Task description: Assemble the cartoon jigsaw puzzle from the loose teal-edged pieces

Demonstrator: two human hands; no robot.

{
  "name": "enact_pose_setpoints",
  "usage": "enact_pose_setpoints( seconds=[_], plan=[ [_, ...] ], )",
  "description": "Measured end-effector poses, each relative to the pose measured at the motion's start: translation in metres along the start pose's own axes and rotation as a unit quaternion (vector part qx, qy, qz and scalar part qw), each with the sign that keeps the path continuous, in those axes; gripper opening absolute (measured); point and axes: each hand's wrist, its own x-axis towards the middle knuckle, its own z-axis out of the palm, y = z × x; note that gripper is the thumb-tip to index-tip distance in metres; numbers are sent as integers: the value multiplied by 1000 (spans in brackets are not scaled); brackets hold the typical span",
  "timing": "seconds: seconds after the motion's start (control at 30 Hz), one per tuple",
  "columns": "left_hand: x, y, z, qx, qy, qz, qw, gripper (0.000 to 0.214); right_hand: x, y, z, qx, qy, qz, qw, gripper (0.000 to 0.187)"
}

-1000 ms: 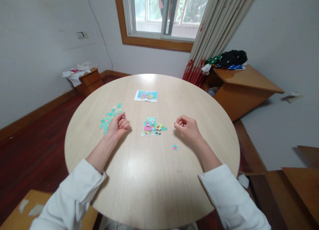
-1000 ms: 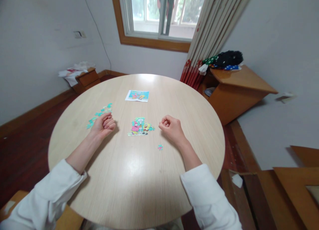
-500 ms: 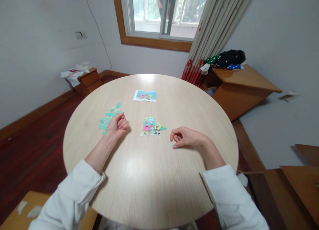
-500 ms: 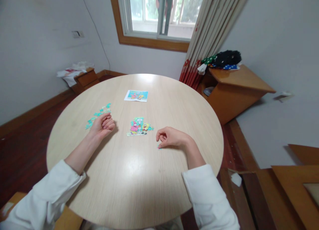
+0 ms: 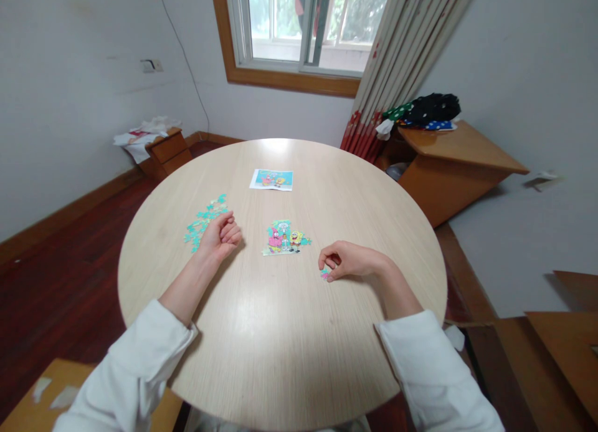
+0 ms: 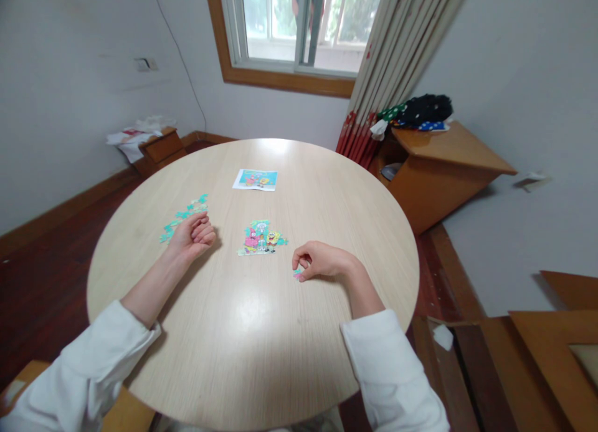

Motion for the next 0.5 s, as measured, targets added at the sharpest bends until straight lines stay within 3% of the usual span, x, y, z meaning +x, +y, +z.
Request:
enact_pose_setpoints(
  seconds=[0.5],
  plan=[
    [-2,1,1,-6,8,-8,1000,42,-3,-5,-1,0,12,0,1000,24]
  ],
)
